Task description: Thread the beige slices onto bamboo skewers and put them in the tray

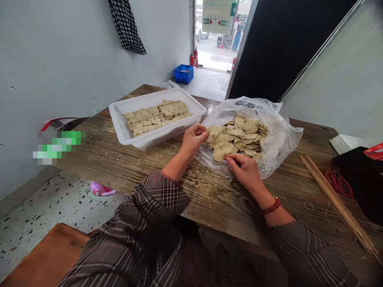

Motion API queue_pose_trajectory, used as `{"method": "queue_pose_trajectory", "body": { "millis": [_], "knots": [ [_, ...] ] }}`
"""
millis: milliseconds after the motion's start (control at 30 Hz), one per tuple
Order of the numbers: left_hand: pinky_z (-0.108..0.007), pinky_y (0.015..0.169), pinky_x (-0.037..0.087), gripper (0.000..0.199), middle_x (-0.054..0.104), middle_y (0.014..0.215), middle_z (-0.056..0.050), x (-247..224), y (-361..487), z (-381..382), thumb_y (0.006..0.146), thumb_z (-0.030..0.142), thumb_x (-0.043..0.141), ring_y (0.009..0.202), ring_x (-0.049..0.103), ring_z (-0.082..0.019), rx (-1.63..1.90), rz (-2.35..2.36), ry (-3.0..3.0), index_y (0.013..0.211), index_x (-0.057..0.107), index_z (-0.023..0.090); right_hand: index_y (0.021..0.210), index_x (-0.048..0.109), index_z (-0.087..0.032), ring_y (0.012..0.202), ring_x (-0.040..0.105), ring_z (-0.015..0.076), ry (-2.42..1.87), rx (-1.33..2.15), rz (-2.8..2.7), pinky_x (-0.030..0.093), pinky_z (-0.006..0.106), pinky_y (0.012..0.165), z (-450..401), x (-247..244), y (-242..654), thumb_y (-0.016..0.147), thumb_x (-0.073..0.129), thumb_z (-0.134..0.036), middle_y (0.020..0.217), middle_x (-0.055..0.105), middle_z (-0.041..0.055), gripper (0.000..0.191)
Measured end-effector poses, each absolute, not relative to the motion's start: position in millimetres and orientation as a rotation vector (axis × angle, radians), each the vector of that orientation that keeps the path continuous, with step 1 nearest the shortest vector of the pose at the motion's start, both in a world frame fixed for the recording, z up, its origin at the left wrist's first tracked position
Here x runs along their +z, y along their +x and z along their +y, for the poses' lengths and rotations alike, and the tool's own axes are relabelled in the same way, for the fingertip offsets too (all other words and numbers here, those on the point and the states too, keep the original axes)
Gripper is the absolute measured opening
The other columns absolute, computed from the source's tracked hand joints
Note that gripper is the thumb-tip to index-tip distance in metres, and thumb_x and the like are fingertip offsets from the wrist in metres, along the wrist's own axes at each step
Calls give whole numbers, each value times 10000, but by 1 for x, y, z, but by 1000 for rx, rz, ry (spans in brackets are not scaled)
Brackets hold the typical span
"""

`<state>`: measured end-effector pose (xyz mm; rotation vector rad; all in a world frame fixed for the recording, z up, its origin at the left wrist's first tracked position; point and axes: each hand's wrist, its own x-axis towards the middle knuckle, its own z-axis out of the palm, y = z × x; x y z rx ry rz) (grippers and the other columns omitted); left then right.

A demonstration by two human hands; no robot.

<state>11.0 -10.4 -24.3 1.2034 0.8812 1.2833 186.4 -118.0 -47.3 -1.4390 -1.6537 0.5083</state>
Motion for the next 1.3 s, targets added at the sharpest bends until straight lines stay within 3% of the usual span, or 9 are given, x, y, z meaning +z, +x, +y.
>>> {"method": "queue_pose_trajectory", "body": {
  "millis": [567,867,1033,1300],
  "knots": [
    [-171,513,328,232,584,580,27,-27,13,-14,621,231,788,522,473,-42,1076,770,1257,692,597,121,817,719,-154,513,496,127,-1453,584,-1599,359,252,535,-116,-46,188,867,569,-390,543,573,-10,284],
    [-222,632,514,401,693,798,-30,-18,18,-25,597,345,849,682,620,-108,980,657,895,883,685,117,784,687,-161,486,453,105,-1389,777,-1418,331,230,489,-114,-47,183,852,558,-434,534,536,-26,310],
    [-237,724,548,408,734,866,-77,-21,21,-30,629,282,841,770,683,-147,918,574,874,968,690,112,767,677,-162,466,442,105,-1391,786,-1440,324,232,473,-113,-44,178,856,545,-441,524,532,-25,321],
    [-216,596,539,366,741,816,-76,-16,12,-22,636,242,829,674,679,-144,1058,640,776,944,685,109,854,725,-160,526,508,127,-1382,727,-1539,379,240,532,-115,-44,176,868,546,-413,561,571,-11,311]
  ]
}}
